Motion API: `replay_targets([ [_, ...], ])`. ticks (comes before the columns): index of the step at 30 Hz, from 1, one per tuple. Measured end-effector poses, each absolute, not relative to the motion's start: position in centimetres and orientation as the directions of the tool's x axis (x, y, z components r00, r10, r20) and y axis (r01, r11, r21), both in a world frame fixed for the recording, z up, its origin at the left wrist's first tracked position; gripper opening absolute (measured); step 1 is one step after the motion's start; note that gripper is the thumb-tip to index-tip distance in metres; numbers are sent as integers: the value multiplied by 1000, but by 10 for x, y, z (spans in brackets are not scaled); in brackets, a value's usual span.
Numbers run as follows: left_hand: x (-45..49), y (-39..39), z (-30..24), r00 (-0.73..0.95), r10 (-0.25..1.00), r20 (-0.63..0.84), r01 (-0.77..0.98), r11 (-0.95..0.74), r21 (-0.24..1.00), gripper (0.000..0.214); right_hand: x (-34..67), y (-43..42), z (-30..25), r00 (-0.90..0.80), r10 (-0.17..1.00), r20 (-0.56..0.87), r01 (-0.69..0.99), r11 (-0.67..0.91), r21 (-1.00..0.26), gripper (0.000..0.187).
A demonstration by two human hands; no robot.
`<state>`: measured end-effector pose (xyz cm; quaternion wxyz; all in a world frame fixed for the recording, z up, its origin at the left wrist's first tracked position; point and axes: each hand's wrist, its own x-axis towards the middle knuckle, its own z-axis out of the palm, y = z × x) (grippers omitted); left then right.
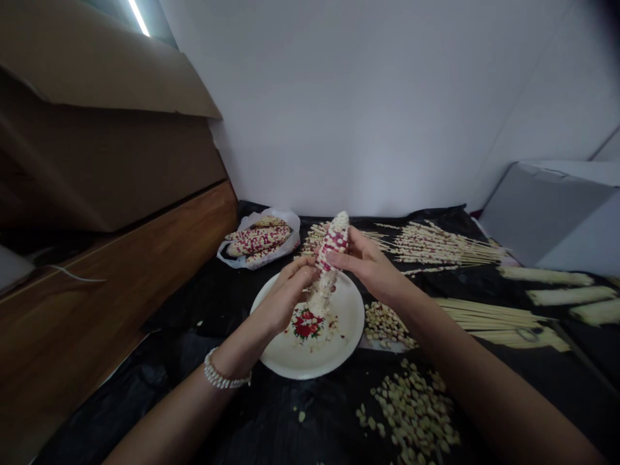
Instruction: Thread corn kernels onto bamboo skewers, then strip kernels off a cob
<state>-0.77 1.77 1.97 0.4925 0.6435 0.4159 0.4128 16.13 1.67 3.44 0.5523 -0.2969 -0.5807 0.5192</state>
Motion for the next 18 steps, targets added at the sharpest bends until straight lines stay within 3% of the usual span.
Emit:
replay_targets([
  [3, -6, 17, 20, 301, 954, -9, 1, 9, 1000, 10, 161, 16, 34, -218, 918, 331, -205, 289, -935, 31],
  [10, -5, 16, 26, 357, 932, -66, -106, 110, 988, 18, 165, 22, 29, -259, 912, 318, -258, 252, -933, 36],
  [15, -4, 15, 25, 320, 947, -16, 19, 11, 1000, 13, 165, 22, 31, -248, 914, 323, -284, 250, -926, 33],
  [18, -5, 16, 22, 313, 939, 144, 167, -204, 965, 8, 162, 19, 32, -223, 920, 322, -255, 264, -930, 32],
])
